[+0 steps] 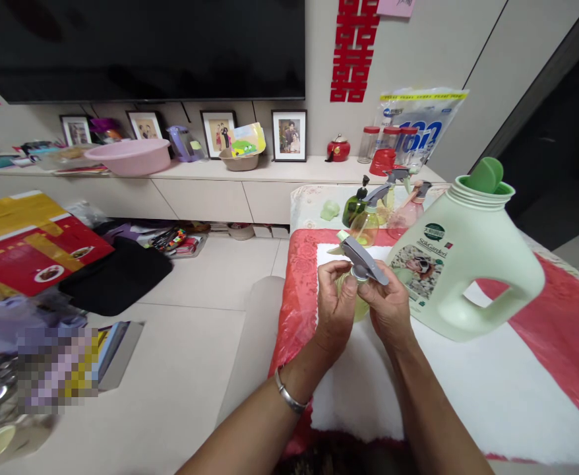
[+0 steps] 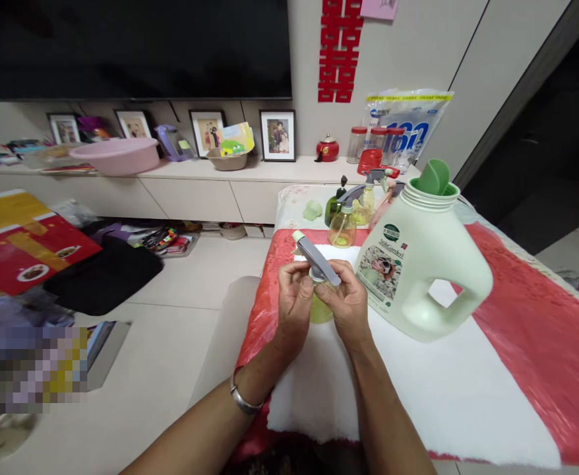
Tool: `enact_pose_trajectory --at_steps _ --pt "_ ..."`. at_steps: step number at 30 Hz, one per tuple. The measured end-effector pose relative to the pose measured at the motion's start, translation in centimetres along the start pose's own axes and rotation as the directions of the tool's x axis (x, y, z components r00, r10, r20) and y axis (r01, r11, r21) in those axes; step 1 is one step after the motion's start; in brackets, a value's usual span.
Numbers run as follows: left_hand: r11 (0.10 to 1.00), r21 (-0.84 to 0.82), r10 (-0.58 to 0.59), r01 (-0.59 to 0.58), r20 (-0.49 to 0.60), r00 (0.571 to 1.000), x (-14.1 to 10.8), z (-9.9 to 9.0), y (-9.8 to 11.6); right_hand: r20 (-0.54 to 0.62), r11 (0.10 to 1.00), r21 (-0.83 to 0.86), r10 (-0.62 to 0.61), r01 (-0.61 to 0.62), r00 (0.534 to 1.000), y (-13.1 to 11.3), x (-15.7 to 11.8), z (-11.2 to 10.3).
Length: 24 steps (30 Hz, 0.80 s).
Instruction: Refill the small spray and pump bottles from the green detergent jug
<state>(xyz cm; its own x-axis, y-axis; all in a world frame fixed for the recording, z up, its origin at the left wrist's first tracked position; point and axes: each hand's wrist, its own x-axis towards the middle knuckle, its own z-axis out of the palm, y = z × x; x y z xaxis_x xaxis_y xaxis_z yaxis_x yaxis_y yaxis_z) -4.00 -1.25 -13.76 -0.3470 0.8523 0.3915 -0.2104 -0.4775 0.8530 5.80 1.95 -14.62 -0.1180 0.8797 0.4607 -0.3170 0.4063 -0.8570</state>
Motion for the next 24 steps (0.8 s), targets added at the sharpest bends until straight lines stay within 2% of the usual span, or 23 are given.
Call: enact_pose_trajectory --at_steps 5,11,17,24 --pt "0.999 0.02 0.041 -0.041 -0.012 0.999 0.1 0.0 -0.5 0.02 1.0 -0.025 0.0 0.0 1.0 0.2 -0.1 -0.3" --pt "0.996 0.088 0.034 -0.028 -0.063 0.997 0.3 0.1 0.4 -0.008 1.0 -0.017 -0.001 0.001 1.0 -0.1 0.1 0.1" --pt "1.0 0.005 0.019 -0.019 0.013 1.0 0.0 -0.1 0.1 -0.012 0.999 -0.032 0.007 -0.007 1.0 -0.2 0.0 0.1" --pt "1.0 0.013 0.02 -0.02 0.007 1.0 0.3 0.1 0.0 -0.019 1.0 -0.019 0.025 -0.025 1.0 0.0 0.0 -0.1"
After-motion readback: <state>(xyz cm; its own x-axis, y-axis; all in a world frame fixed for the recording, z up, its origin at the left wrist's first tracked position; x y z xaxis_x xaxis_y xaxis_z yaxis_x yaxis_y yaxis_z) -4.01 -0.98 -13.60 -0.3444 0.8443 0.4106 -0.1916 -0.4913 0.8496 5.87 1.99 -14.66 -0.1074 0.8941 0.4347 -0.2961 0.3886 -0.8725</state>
